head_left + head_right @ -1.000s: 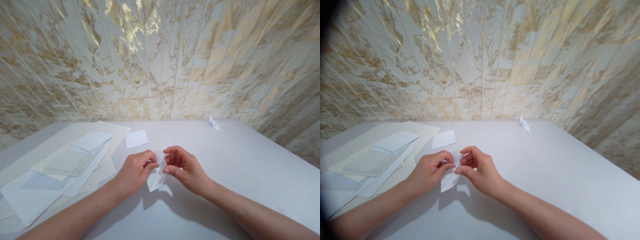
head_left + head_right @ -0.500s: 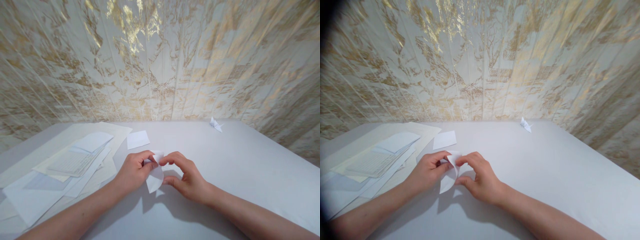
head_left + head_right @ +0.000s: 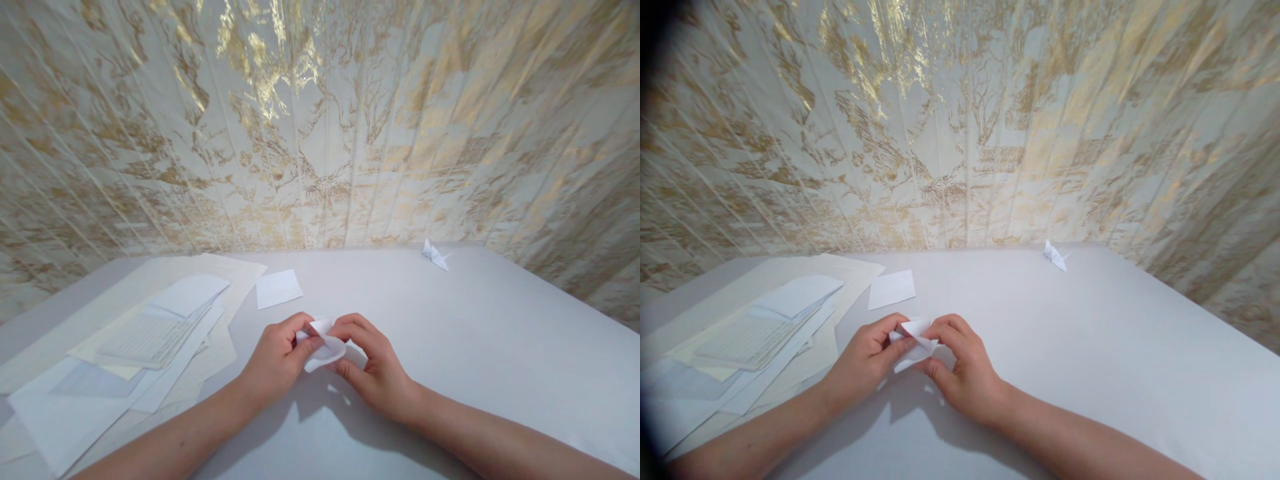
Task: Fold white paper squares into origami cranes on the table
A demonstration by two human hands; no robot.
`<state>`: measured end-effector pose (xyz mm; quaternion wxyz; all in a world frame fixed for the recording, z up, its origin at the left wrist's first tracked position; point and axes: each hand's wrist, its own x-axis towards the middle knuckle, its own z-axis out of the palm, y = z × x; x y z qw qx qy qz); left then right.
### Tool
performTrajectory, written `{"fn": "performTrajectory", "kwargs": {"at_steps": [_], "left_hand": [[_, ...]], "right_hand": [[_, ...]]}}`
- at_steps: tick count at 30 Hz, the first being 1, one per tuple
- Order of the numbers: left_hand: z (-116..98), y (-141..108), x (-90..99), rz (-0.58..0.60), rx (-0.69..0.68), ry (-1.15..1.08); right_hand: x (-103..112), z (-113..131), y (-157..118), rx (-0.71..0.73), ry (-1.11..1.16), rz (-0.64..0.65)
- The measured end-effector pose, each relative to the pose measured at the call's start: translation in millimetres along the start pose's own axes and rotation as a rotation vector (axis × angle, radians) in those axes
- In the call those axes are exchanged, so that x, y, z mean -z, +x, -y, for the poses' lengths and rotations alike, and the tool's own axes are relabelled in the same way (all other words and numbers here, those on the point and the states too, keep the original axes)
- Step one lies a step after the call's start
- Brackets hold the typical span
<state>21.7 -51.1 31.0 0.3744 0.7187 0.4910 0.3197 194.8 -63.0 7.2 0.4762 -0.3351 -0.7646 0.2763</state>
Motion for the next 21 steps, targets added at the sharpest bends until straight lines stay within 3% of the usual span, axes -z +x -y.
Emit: {"fn": "performTrajectory", "kwargs": {"at_steps": [4, 8, 12, 15, 21], "left_hand": [[5.6, 0.1, -2.8, 0.035, -0.016, -0.031], [13.3, -1.0, -6.3, 0.062, -0.041, -0.174], [17.8, -2.2, -8.0, 0.167, -0.106, -0.318], [18.2, -2.7, -9.0, 0.203, -0.057, -0.270], [18.1, -1.1, -9.2, 0.146, -0.026, -0.101]], "right_hand": [[-4.8, -4.3, 1.1, -0.140, 0.113, -0.080], [-6.2, -9.5, 1.6, -0.228, 0.221, -0.052], [-6.4, -12.6, 1.4, -0.297, 0.273, -0.031], [-7.8, -13.3, 0.9, -0.337, 0.291, -0.035], [-11.6, -13.9, -0.6, -0.441, 0.356, -0.081]]}}
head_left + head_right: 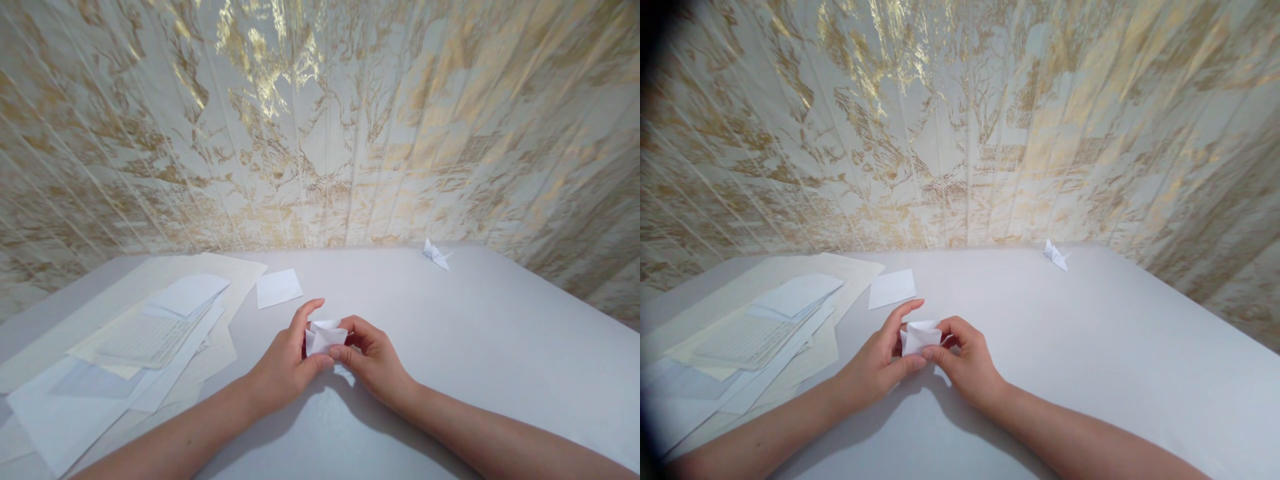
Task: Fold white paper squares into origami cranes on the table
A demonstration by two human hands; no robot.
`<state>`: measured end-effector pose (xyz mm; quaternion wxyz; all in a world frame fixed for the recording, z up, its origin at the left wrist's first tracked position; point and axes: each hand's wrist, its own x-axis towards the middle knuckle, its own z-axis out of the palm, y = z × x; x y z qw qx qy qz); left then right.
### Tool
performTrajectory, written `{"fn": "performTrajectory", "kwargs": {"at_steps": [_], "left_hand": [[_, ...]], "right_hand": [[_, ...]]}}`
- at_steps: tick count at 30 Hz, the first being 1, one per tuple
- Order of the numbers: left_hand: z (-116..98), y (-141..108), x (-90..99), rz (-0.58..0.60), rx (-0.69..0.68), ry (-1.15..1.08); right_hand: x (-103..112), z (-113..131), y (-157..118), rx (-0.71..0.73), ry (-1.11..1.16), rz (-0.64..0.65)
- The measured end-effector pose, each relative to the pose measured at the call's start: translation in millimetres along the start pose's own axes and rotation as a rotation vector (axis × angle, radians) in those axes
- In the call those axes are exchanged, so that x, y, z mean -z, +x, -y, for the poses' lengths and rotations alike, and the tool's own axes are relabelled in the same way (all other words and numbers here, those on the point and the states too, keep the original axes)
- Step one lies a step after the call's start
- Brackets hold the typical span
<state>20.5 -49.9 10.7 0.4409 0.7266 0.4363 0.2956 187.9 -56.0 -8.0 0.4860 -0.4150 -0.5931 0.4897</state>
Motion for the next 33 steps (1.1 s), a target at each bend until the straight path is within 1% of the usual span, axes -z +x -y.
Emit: {"fn": "performTrajectory", "kwargs": {"at_steps": [2, 4, 7, 10, 13, 16, 18, 20, 23, 25, 28, 31, 33], "left_hand": [[-0.2, 0.8, 0.8, 0.004, 0.012, 0.013], [-0.2, 1.6, 1.3, 0.001, 0.018, 0.017], [0.1, 2.6, 1.3, -0.038, 0.017, 0.008], [0.2, 3.7, 1.5, -0.075, 0.015, -0.049], [-0.4, 4.9, 3.2, -0.071, 0.019, -0.038], [-1.1, 5.9, 5.2, -0.014, 0.008, 0.113], [-1.6, 6.3, 5.5, 0.001, -0.009, 0.160], [-2.0, 6.8, 4.9, -0.054, -0.020, 0.079], [-2.2, 7.8, 3.1, -0.202, -0.004, -0.155], [-2.1, 8.2, 1.9, -0.267, -0.002, -0.237], [-2.1, 7.5, 0.5, -0.284, -0.022, -0.218], [-2.1, 5.7, 0.0, -0.300, -0.047, -0.138], [-1.9, 4.2, -0.1, -0.331, -0.085, -0.072]], "right_hand": [[-0.2, -1.0, 0.5, -0.047, 0.057, -0.012], [-0.4, -1.7, 1.7, -0.060, 0.116, -0.016], [-1.3, -1.7, 3.5, -0.050, 0.193, -0.026], [-2.0, -0.5, 4.3, -0.072, 0.234, -0.054], [-0.8, 1.4, 4.7, -0.095, 0.181, -0.024], [2.1, 2.4, 5.9, -0.128, 0.082, 0.059], [3.8, 1.9, 6.8, -0.151, 0.044, 0.076], [4.3, 0.5, 7.2, -0.147, 0.043, 0.066], [3.3, -2.4, 6.8, -0.130, 0.061, 0.053], [2.5, -3.9, 6.3, -0.120, 0.056, 0.051], [2.4, -4.6, 6.0, -0.077, 0.019, 0.042], [2.6, -3.3, 5.8, -0.019, -0.021, 0.029], [2.1, -2.1, 5.4, -0.006, -0.026, 0.029]]}}
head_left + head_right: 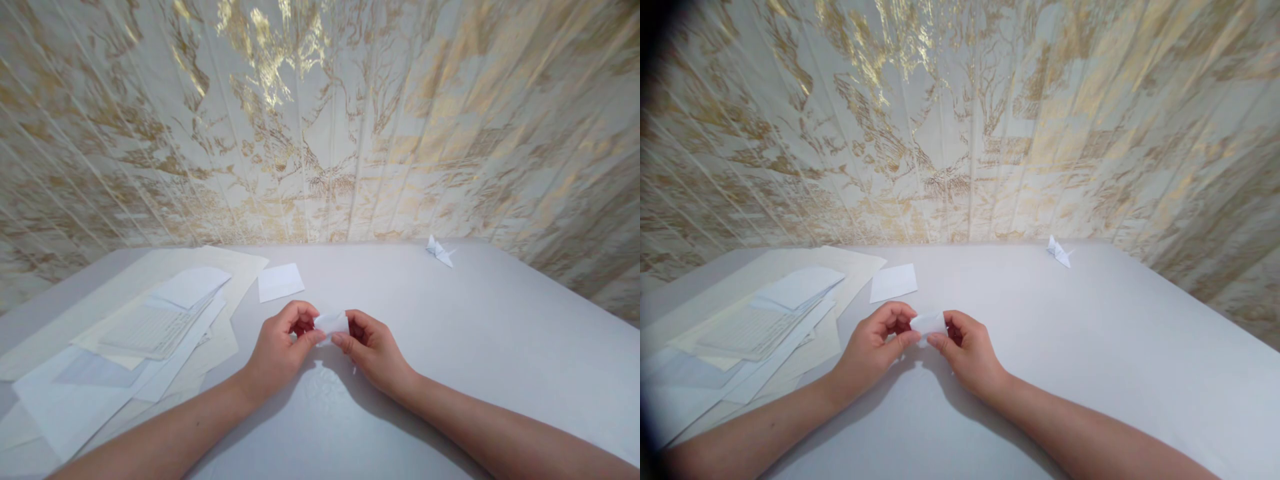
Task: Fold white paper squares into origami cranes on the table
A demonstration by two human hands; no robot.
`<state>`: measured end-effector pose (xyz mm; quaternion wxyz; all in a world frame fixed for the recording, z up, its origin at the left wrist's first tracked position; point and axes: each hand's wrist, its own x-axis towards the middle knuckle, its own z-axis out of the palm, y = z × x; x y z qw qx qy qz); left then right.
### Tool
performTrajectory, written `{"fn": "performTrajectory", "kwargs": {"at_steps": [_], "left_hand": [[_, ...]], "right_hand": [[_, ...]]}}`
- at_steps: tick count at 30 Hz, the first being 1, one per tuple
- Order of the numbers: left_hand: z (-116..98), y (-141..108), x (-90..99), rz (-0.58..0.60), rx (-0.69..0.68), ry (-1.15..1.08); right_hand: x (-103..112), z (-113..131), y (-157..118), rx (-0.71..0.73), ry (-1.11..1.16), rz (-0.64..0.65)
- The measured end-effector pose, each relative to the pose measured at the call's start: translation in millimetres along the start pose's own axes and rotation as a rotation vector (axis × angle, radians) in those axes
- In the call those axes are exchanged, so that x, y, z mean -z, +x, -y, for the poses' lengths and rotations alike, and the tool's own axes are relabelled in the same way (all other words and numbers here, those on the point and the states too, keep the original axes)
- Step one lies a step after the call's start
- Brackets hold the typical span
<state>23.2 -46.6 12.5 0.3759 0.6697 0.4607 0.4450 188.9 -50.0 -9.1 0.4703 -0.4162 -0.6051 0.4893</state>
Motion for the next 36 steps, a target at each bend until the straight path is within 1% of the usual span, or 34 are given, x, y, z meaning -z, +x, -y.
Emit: {"fn": "performTrajectory", "kwargs": {"at_steps": [3, 5, 11, 15, 23, 28, 32, 36], "left_hand": [[0.8, -1.5, 0.8, -0.040, -0.068, 0.072], [1.6, -1.6, 1.1, -0.048, -0.087, 0.098], [1.1, 0.0, 1.0, -0.060, -0.101, 0.119], [-0.1, 0.5, -0.1, -0.080, -0.092, 0.072], [-0.2, 0.5, -3.9, -0.123, -0.036, -0.067], [2.2, -0.6, -5.4, -0.100, 0.019, -0.196], [0.9, -0.3, -5.8, -0.103, 0.096, -0.275], [-1.5, 1.7, -6.9, -0.098, 0.222, -0.379]], "right_hand": [[-1.6, 1.2, -0.5, -0.017, 0.021, 0.005], [-2.8, 1.5, -0.4, -0.042, 0.038, 0.009], [-3.6, 2.4, 0.5, -0.087, 0.050, -0.020], [-3.4, 2.9, 0.4, -0.100, 0.053, -0.028], [-4.2, 1.8, 0.0, -0.097, 0.057, -0.029], [-5.4, 0.5, 0.1, -0.091, 0.062, -0.026], [-6.1, -0.8, 0.0, -0.084, 0.057, -0.016], [-5.2, 0.9, -0.1, -0.095, 0.051, -0.013]]}}
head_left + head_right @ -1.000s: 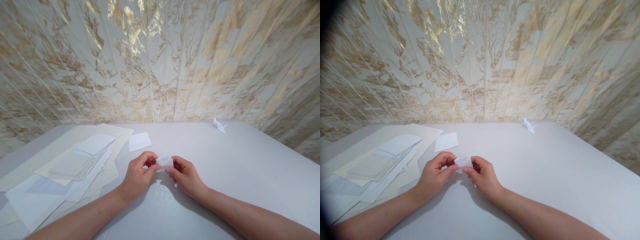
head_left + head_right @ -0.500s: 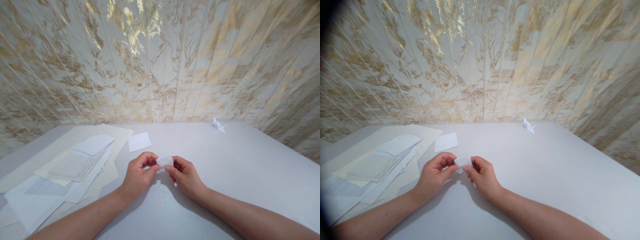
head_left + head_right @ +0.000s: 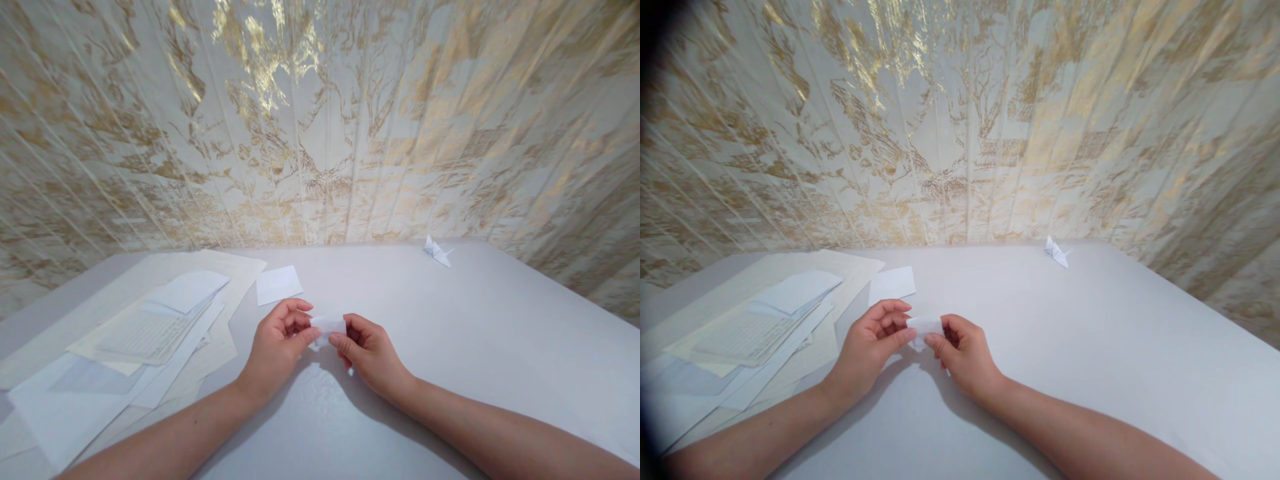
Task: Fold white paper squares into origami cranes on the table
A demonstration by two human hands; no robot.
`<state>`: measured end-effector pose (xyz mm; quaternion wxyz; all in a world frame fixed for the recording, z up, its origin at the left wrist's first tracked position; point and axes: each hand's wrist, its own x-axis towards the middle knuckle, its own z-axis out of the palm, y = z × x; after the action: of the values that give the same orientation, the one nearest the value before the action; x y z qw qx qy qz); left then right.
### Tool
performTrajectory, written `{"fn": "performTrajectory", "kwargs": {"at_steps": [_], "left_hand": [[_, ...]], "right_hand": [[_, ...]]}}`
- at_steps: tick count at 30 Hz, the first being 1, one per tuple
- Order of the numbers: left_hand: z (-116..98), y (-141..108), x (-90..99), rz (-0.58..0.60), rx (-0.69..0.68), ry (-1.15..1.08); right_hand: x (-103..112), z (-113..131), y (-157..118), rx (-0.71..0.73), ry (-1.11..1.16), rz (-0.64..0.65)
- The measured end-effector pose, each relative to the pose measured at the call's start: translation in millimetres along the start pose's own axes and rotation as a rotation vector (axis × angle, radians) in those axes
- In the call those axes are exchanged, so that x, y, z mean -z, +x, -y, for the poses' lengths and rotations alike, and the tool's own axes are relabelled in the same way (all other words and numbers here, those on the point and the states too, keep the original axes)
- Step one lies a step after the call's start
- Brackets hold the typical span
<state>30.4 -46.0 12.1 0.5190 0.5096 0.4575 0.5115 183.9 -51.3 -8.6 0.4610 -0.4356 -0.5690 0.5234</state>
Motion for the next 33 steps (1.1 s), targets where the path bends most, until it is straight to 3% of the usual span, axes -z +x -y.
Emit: {"fn": "performTrajectory", "kwargs": {"at_steps": [7, 12, 28, 33], "left_hand": [[3.0, 0.5, 0.2, 0.084, 0.177, -0.083], [1.4, -2.4, -3.1, 0.147, 0.199, -0.041], [0.9, -3.3, -5.5, 0.188, 0.278, -0.024], [0.4, 0.0, -3.5, 0.143, 0.352, -0.097]], "right_hand": [[1.9, 2.9, 0.7, -0.045, -0.008, -0.013], [0.9, 3.7, 0.5, -0.038, -0.007, 0.000], [2.5, 3.8, 0.7, -0.074, -0.043, -0.025], [3.7, 1.1, 2.7, -0.033, 0.071, -0.050]]}}
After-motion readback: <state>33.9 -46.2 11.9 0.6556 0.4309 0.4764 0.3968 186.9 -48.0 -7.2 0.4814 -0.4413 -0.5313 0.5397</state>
